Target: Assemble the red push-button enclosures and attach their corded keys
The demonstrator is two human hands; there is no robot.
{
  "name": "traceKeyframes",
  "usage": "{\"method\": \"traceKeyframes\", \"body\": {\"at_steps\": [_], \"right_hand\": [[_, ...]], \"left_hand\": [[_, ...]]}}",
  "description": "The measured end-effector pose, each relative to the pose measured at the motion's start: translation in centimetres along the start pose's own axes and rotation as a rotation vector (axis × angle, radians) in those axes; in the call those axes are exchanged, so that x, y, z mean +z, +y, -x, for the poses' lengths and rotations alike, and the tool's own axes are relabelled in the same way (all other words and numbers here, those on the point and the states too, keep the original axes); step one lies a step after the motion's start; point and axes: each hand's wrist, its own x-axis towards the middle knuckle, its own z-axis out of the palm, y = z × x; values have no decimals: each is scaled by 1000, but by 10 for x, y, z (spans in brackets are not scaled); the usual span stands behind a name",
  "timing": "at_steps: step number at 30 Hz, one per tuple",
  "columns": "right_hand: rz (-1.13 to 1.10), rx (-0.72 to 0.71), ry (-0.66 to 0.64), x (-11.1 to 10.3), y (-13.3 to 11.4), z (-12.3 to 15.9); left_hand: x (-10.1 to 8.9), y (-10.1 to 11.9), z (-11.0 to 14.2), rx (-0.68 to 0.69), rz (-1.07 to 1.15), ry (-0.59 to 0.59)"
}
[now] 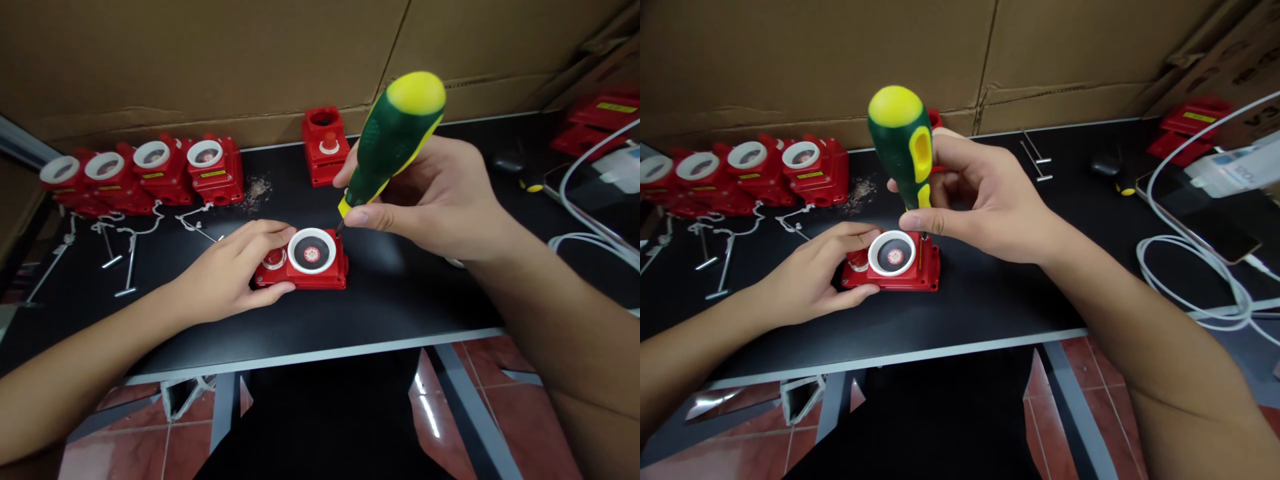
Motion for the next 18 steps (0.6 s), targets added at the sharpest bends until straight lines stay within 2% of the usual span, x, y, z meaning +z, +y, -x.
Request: {"method": "traceKeyframes", "body": {"at_steps": [5, 12, 18], "right_hand": [[-52, 55, -73, -4, -10, 4], [-79, 58, -199, -16, -16, 2], [-53, 48, -159, -13, -14, 1]], "left_hand": [[-1, 0, 0, 25, -35, 7], [0, 0, 1, 26, -48, 2], [0, 0, 1, -5, -23, -17]]}}
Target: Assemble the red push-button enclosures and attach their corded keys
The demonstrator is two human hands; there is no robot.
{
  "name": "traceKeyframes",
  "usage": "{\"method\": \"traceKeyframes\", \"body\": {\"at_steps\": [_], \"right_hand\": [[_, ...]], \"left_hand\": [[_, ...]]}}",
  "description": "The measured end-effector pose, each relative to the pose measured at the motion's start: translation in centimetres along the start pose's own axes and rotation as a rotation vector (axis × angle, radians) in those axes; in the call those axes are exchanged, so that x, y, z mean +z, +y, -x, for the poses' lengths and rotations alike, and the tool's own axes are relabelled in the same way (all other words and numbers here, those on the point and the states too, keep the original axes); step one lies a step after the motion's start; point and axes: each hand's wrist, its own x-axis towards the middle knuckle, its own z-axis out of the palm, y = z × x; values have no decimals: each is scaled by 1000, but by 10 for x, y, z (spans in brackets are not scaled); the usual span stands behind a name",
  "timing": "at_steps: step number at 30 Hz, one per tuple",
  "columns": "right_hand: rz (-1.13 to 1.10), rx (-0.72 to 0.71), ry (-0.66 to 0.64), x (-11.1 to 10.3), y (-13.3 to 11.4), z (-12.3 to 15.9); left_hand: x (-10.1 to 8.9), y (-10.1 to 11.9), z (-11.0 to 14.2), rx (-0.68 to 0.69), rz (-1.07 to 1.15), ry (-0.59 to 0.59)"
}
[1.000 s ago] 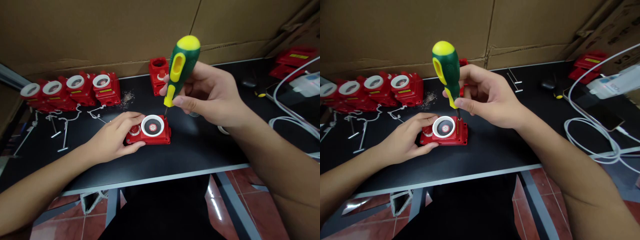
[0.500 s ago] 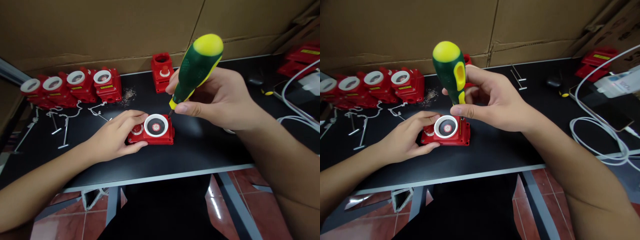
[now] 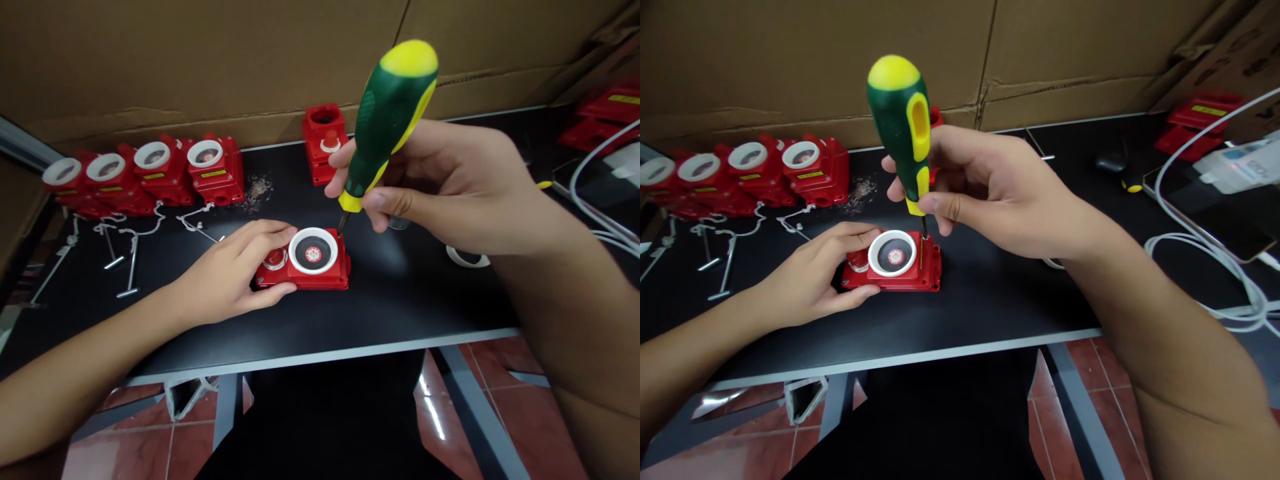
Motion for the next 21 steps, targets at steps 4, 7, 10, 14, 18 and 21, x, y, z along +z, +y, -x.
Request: {"method": "traceKeyframes", "body": {"at_steps": [4, 7, 10, 14, 18, 21], "right_hand": [[-20, -3, 50, 5, 1, 0], [15, -29, 77, 7, 6, 0], [86, -66, 119, 8, 11, 0], [186, -104, 173, 14, 16, 2], [242, -105, 180, 20, 16, 1], [255, -113, 154, 20, 15, 0]], "left_hand": [[0, 1, -1, -4, -15, -7], [-1, 1, -1, 11, -37, -7], [-1, 0, 0, 12, -26, -10], [-1, 0, 0, 27, -40, 9], [-1, 2, -2, 11, -16, 1], [-1, 4, -4, 23, -13, 5]]}}
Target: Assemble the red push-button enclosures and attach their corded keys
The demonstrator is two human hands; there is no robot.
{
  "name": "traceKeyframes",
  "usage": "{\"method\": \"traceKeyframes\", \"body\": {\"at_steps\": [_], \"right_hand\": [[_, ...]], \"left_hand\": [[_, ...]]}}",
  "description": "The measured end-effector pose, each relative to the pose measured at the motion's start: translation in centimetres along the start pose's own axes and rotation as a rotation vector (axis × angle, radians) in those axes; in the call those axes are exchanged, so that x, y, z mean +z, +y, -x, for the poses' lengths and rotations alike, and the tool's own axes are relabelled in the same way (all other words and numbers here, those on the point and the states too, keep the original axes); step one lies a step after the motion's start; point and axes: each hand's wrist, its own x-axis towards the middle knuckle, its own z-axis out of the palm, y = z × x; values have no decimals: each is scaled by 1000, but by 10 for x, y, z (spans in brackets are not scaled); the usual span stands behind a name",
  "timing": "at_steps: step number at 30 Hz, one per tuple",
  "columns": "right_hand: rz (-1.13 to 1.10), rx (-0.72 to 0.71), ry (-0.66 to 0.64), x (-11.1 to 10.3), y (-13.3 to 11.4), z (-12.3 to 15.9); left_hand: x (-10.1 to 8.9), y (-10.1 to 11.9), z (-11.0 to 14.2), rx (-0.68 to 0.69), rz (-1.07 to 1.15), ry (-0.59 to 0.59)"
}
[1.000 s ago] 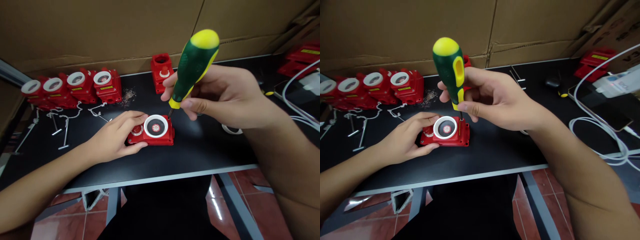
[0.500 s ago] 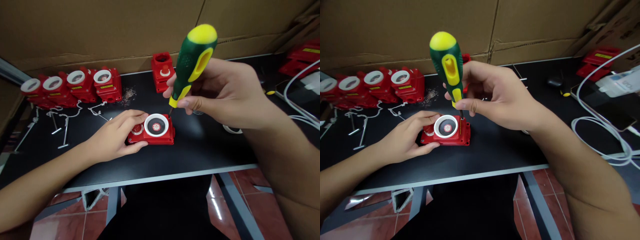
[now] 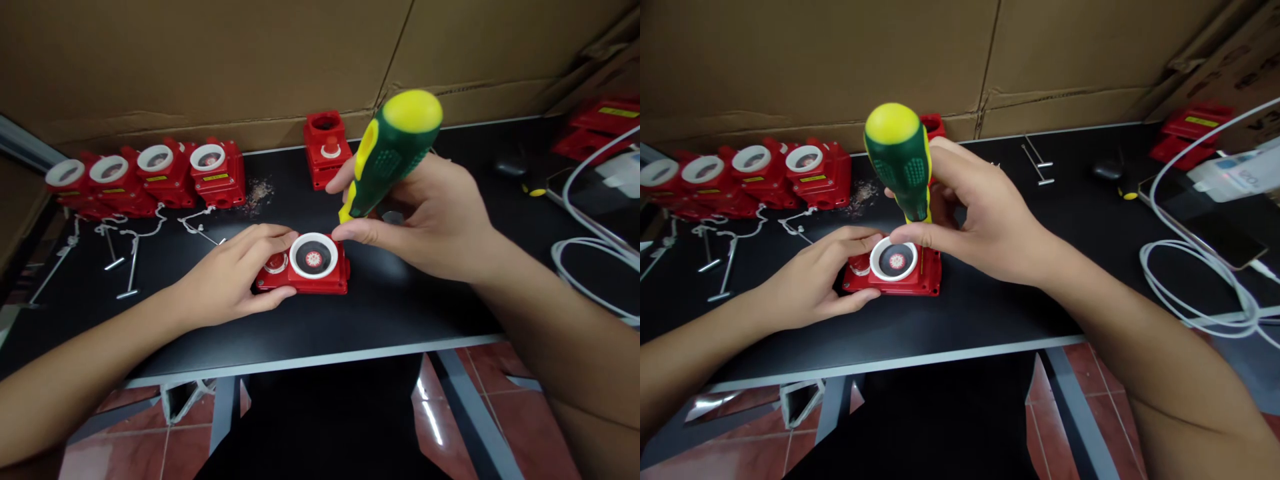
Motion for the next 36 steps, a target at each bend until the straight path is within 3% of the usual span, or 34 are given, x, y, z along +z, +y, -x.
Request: {"method": "traceKeyframes", "body": {"at_steps": [11, 21, 29, 36], "right_hand": [[-126, -67, -77, -9, 0, 3], [-27, -56, -29, -7, 3, 6], [-19, -141, -63, 1, 0, 2], [-1, -50, 37, 8, -1, 5]], "left_hand": [[2, 0, 1, 3, 6, 11], [1, 0, 1, -10, -18, -20], [1, 6, -1, 38, -46, 7], [-1, 6, -1, 50, -35, -14]]}}
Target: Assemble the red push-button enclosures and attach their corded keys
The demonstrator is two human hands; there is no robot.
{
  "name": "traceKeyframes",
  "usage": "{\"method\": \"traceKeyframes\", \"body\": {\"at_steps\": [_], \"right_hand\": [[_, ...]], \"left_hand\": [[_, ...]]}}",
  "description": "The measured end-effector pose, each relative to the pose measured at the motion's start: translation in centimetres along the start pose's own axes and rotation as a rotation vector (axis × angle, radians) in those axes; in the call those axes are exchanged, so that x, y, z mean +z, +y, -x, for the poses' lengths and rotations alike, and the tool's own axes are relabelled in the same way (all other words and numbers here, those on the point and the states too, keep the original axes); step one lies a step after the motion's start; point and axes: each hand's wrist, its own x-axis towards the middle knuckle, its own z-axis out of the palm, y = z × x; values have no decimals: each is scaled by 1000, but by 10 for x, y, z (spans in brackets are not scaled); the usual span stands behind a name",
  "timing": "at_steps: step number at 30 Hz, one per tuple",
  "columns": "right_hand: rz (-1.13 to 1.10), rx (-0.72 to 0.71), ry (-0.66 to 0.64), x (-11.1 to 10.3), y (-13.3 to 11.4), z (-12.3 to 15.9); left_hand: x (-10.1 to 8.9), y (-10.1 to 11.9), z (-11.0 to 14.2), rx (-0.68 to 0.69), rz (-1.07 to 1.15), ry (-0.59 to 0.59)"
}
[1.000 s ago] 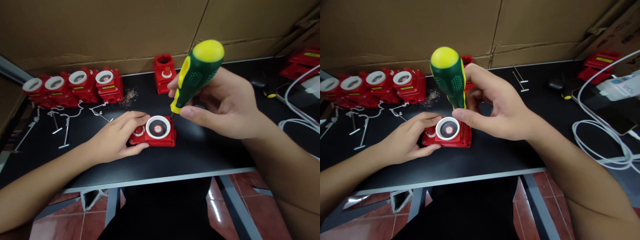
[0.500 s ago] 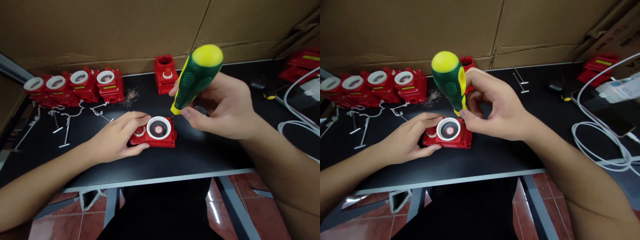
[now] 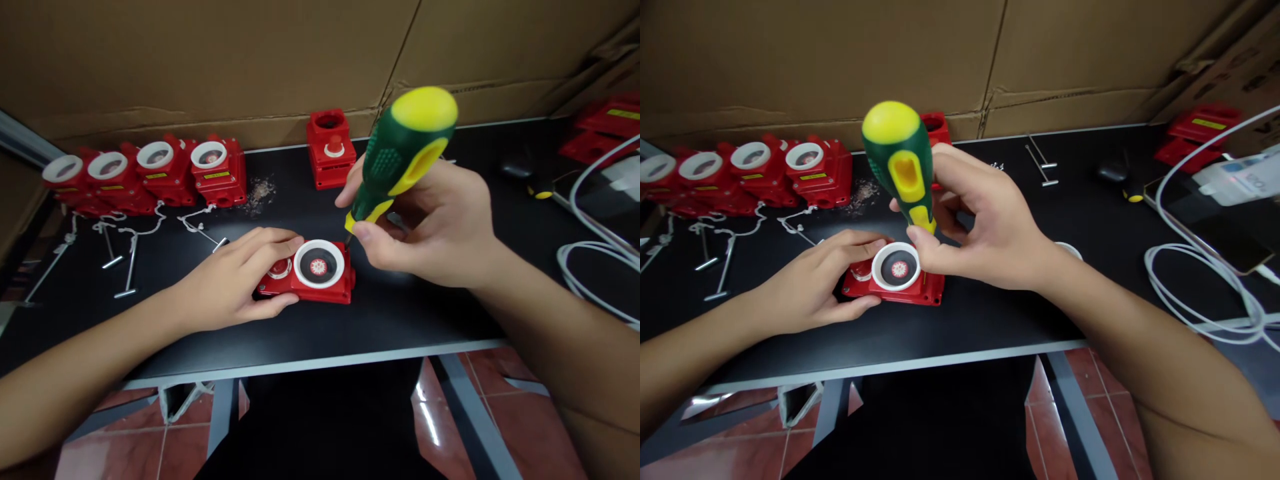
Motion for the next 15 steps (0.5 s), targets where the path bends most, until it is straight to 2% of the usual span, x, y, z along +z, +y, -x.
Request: {"method": "traceKeyframes", "body": {"at_steps": [6, 11, 13, 15], "right_hand": [[-23, 69, 57, 2, 5, 1], [-113, 103, 87, 6, 9, 2], [-139, 93, 53, 4, 7, 0], [-157, 70, -43, -1, 2, -3]], "left_hand": [[2, -2, 0, -25, 71, 14], [2, -3, 0, 4, 25, 23], [2, -3, 0, 12, 6, 21], [2, -3, -1, 15, 2, 21]]}}
